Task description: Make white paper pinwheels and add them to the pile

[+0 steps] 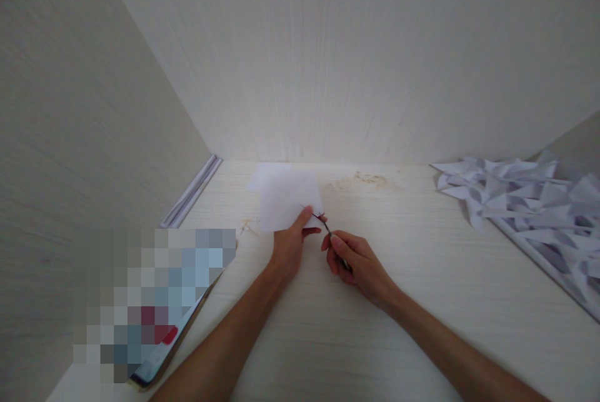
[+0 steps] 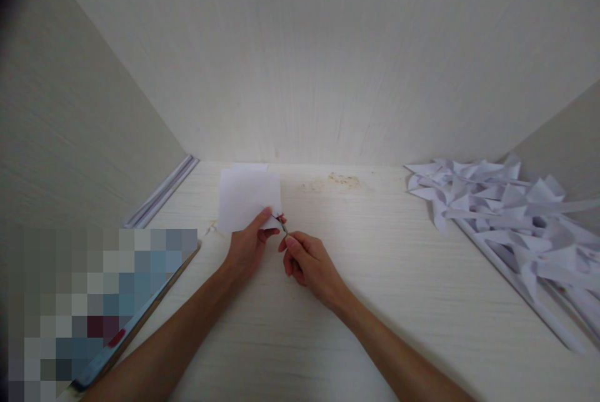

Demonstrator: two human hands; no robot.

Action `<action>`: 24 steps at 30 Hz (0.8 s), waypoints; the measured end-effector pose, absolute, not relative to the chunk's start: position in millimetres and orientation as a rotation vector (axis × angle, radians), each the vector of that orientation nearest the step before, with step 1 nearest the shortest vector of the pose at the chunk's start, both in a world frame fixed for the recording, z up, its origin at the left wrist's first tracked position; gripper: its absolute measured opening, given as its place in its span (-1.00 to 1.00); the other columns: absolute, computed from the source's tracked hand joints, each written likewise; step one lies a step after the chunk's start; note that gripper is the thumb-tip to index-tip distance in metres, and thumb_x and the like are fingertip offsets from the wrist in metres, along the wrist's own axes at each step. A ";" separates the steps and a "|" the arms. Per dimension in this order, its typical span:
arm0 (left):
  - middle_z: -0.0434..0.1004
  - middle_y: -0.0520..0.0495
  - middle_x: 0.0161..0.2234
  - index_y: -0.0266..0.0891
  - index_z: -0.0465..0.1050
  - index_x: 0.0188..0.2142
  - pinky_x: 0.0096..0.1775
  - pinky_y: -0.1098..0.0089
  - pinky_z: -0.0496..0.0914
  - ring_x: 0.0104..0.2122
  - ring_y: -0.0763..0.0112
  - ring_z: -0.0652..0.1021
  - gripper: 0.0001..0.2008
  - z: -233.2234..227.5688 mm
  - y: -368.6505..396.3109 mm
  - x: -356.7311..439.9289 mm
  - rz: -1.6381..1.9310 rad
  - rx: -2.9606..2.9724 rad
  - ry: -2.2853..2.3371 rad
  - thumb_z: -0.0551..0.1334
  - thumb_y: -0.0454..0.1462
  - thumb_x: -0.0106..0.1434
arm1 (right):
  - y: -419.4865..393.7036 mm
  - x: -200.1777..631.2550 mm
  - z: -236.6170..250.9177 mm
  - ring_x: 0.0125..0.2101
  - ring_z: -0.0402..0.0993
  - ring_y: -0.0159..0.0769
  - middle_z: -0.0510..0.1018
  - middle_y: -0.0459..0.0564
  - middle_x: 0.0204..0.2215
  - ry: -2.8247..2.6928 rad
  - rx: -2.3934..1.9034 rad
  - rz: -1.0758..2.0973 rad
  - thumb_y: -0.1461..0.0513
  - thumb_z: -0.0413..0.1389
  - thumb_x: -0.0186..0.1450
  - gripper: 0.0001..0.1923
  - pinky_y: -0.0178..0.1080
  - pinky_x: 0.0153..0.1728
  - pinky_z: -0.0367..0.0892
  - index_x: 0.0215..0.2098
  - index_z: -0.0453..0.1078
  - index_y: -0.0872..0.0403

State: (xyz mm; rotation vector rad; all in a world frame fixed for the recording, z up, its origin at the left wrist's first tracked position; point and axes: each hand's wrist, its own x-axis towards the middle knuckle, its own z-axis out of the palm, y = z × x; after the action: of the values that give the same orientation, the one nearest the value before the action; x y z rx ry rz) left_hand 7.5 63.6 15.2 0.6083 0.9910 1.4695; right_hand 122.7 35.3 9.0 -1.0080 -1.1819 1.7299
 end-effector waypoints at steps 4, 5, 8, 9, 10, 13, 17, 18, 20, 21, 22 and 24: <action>0.47 0.04 -0.56 -0.31 0.40 -0.45 -0.58 0.56 0.35 -0.55 0.51 0.49 -0.85 14.9 63.7 7.8 1.468 0.605 0.991 0.27 -0.29 -0.06 | 36.1 122.8 8.8 -0.84 -0.05 -0.63 0.26 -0.24 -0.79 -1.182 -1.005 1.741 0.05 -0.01 0.15 -0.71 -0.47 -0.84 -0.19 -0.49 0.25 0.13; 0.47 0.04 -0.56 -0.31 0.40 -0.45 -0.59 0.56 0.35 -0.56 0.51 0.49 -0.85 15.2 63.7 7.9 1.472 0.597 0.994 0.27 -0.29 -0.06 | 36.1 122.9 8.6 -0.84 -0.05 -0.63 0.26 -0.24 -0.79 -1.182 -1.006 1.740 0.05 -0.01 0.15 -0.71 -0.47 -0.84 -0.19 -0.49 0.25 0.13; 0.48 0.04 -0.56 -0.30 0.40 -0.46 -0.59 0.56 0.35 -0.55 0.50 0.50 -0.85 16.1 63.7 8.1 1.476 0.586 0.996 0.28 -0.29 -0.07 | 35.9 123.1 8.1 -0.83 -0.04 -0.63 0.27 -0.24 -0.78 -1.183 -1.010 1.732 0.06 -0.01 0.16 -0.71 -0.47 -0.83 -0.19 -0.49 0.25 0.13; 0.48 0.04 -0.56 -0.30 0.40 -0.46 -0.59 0.56 0.35 -0.55 0.50 0.50 -0.86 16.4 63.6 8.1 1.477 0.590 0.992 0.27 -0.29 -0.07 | 35.8 123.1 8.0 -0.83 -0.04 -0.63 0.27 -0.24 -0.78 -1.183 -1.008 1.733 0.06 -0.02 0.16 -0.71 -0.47 -0.83 -0.19 -0.49 0.25 0.14; 0.48 0.04 -0.57 -0.30 0.40 -0.46 -0.59 0.56 0.35 -0.55 0.50 0.50 -0.86 16.6 63.6 8.0 1.478 0.594 0.989 0.27 -0.29 -0.06 | 35.7 123.2 7.9 -0.83 -0.04 -0.63 0.27 -0.24 -0.78 -1.181 -1.005 1.736 0.06 -0.02 0.16 -0.71 -0.48 -0.83 -0.20 -0.49 0.25 0.14; 0.48 0.04 -0.56 -0.30 0.40 -0.46 -0.59 0.57 0.35 -0.55 0.50 0.50 -0.87 16.7 63.4 7.9 1.476 0.597 0.982 0.27 -0.30 -0.06 | 35.0 123.3 8.0 -0.83 -0.05 -0.64 0.27 -0.24 -0.78 -1.171 -1.002 1.744 0.06 -0.02 0.17 -0.72 -0.48 -0.83 -0.20 -0.48 0.25 0.13; 0.48 0.03 -0.55 -0.31 0.40 -0.44 -0.59 0.57 0.35 -0.55 0.51 0.50 -0.85 16.0 63.0 7.9 1.474 0.599 0.986 0.27 -0.29 -0.05 | 34.3 123.6 8.0 -0.83 -0.04 -0.63 0.26 -0.24 -0.79 -1.176 -1.002 1.726 0.06 -0.03 0.17 -0.71 -0.48 -0.83 -0.19 -0.49 0.24 0.13; 0.48 0.03 -0.55 -0.31 0.40 -0.44 -0.58 0.57 0.35 -0.55 0.51 0.50 -0.85 15.8 62.9 7.8 1.472 0.602 0.987 0.27 -0.29 -0.05 | 34.3 123.6 7.8 -0.83 -0.04 -0.63 0.26 -0.24 -0.79 -1.179 -1.003 1.722 0.06 -0.03 0.18 -0.71 -0.48 -0.83 -0.19 -0.49 0.24 0.13; 0.48 0.03 -0.55 -0.32 0.40 -0.44 -0.58 0.57 0.36 -0.54 0.51 0.50 -0.85 15.6 62.9 7.6 1.465 0.605 0.990 0.27 -0.29 -0.05 | 34.6 123.7 7.0 -0.83 -0.04 -0.63 0.26 -0.24 -0.79 -1.185 -1.002 1.720 0.06 -0.03 0.18 -0.71 -0.48 -0.83 -0.19 -0.49 0.24 0.13; 0.48 0.03 -0.55 -0.32 0.40 -0.44 -0.58 0.57 0.36 -0.55 0.51 0.49 -0.85 15.5 63.0 7.4 1.467 0.601 0.992 0.27 -0.29 -0.05 | 34.8 123.7 6.6 -0.83 -0.04 -0.63 0.26 -0.24 -0.79 -1.187 -1.002 1.719 0.06 -0.03 0.18 -0.71 -0.48 -0.83 -0.19 -0.49 0.24 0.13; 0.48 0.03 -0.55 -0.32 0.40 -0.44 -0.58 0.57 0.35 -0.54 0.51 0.49 -0.85 15.5 63.2 7.3 1.468 0.599 0.992 0.27 -0.29 -0.05 | 35.0 123.8 6.3 -0.83 -0.04 -0.63 0.26 -0.24 -0.79 -1.189 -1.002 1.719 0.06 -0.03 0.18 -0.71 -0.48 -0.83 -0.19 -0.49 0.24 0.13; 0.48 0.03 -0.55 -0.31 0.40 -0.44 -0.58 0.56 0.35 -0.54 0.50 0.49 -0.84 15.3 63.7 7.1 1.469 0.598 0.995 0.27 -0.29 -0.06 | 35.3 123.9 6.1 -0.82 -0.04 -0.63 0.25 -0.25 -0.79 -1.195 -1.008 1.716 0.06 -0.03 0.18 -0.71 -0.48 -0.82 -0.19 -0.49 0.24 0.13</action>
State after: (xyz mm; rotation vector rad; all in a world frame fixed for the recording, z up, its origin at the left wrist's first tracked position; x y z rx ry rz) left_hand 7.1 63.7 15.3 0.5984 0.9954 1.4693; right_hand 123.9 35.3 6.1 -1.0077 -1.1946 1.7156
